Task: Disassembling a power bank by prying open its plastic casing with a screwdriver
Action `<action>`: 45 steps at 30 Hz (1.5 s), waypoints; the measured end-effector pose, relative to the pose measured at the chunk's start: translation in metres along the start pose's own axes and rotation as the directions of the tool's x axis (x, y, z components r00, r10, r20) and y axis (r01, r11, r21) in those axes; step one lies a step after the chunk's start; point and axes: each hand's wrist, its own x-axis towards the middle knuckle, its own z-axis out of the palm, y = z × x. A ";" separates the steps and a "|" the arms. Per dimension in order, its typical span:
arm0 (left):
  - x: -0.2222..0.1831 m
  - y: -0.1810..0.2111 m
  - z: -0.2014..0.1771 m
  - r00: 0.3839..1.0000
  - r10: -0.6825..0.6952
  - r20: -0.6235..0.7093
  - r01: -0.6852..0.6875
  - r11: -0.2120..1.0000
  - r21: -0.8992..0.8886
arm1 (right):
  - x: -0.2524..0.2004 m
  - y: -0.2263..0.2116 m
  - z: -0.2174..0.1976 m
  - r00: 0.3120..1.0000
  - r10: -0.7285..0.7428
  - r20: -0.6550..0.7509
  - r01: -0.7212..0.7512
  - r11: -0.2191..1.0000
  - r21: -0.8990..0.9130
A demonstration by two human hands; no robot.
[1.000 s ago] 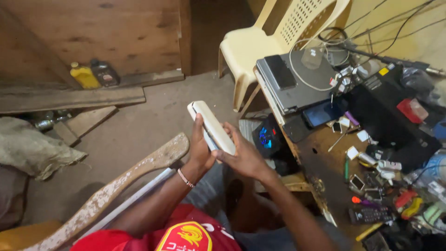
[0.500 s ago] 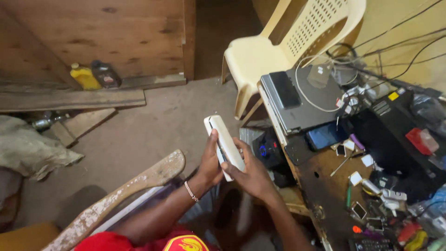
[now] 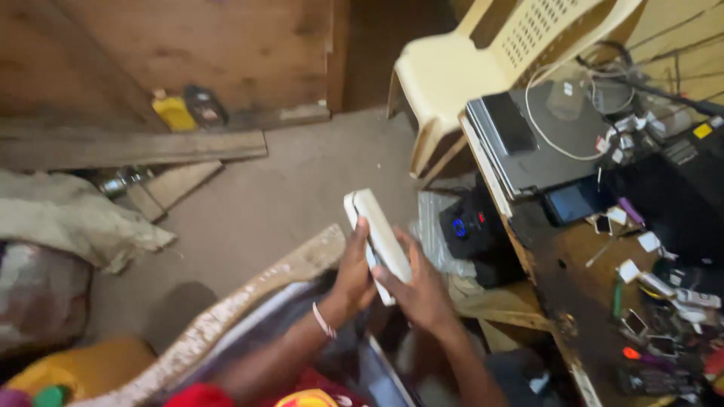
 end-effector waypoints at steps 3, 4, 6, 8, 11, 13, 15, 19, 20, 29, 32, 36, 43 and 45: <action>-0.037 0.026 -0.002 0.988 -0.031 -0.152 0.025 0.999 -0.039 | -0.010 0.003 0.041 0.999 -0.048 0.022 0.046 0.998 0.051; -0.043 0.036 -0.007 0.985 -0.004 -0.172 -0.001 1.000 -0.028 | -0.015 -0.004 0.054 0.994 -0.110 -0.016 0.111 0.990 0.090; -0.052 0.049 -0.014 0.981 0.017 -0.192 -0.021 1.000 -0.019 | -0.022 -0.011 0.074 0.985 -0.165 -0.059 0.171 0.977 0.125; -0.055 0.060 -0.020 0.974 0.026 -0.224 -0.023 1.000 0.016 | -0.022 -0.016 0.087 0.980 -0.171 -0.099 0.185 0.971 0.153; -0.062 0.069 -0.026 0.984 -0.019 -0.179 0.016 1.000 -0.016 | -0.025 -0.025 0.092 0.979 -0.194 -0.070 0.204 0.962 0.181; -0.069 0.080 -0.024 0.988 0.005 -0.155 -0.004 1.000 0.004 | -0.028 -0.030 0.095 0.985 -0.161 -0.067 0.170 0.974 0.152; -0.073 0.088 -0.024 0.992 0.026 -0.127 -0.023 1.000 0.019 | -0.031 -0.036 0.100 0.989 -0.128 -0.068 0.135 0.984 0.118; -0.077 0.097 -0.030 0.990 0.000 -0.140 0.001 1.000 0.009 | -0.035 -0.045 0.111 0.985 -0.137 -0.102 0.151 0.977 0.153; -0.078 0.100 -0.031 0.991 -0.014 -0.131 0.015 1.000 0.007 | -0.034 -0.046 0.113 0.988 -0.121 -0.091 0.135 0.978 0.156; -0.080 0.126 -0.046 0.989 -0.120 -0.083 0.112 0.990 -0.090 | -0.031 -0.073 0.123 0.976 -0.211 0.051 0.210 0.977 0.040; -0.077 0.131 -0.054 0.991 -0.095 -0.094 0.091 0.995 -0.048 | -0.029 -0.081 0.129 0.997 -0.073 0.023 0.074 0.997 -0.030; -0.073 0.144 -0.061 0.987 -0.019 -0.157 0.014 0.999 -0.037 | -0.018 -0.082 0.142 0.986 -0.162 0.031 0.161 0.987 0.024; -0.070 0.173 -0.077 0.971 -0.067 -0.228 0.059 0.997 -0.042 | 0.001 -0.092 0.164 0.964 -0.255 0.068 0.255 0.967 0.008; -0.068 0.179 -0.081 0.962 -0.032 -0.273 0.032 0.999 -0.003 | 0.004 -0.097 0.169 0.976 -0.204 0.082 0.211 0.973 -0.090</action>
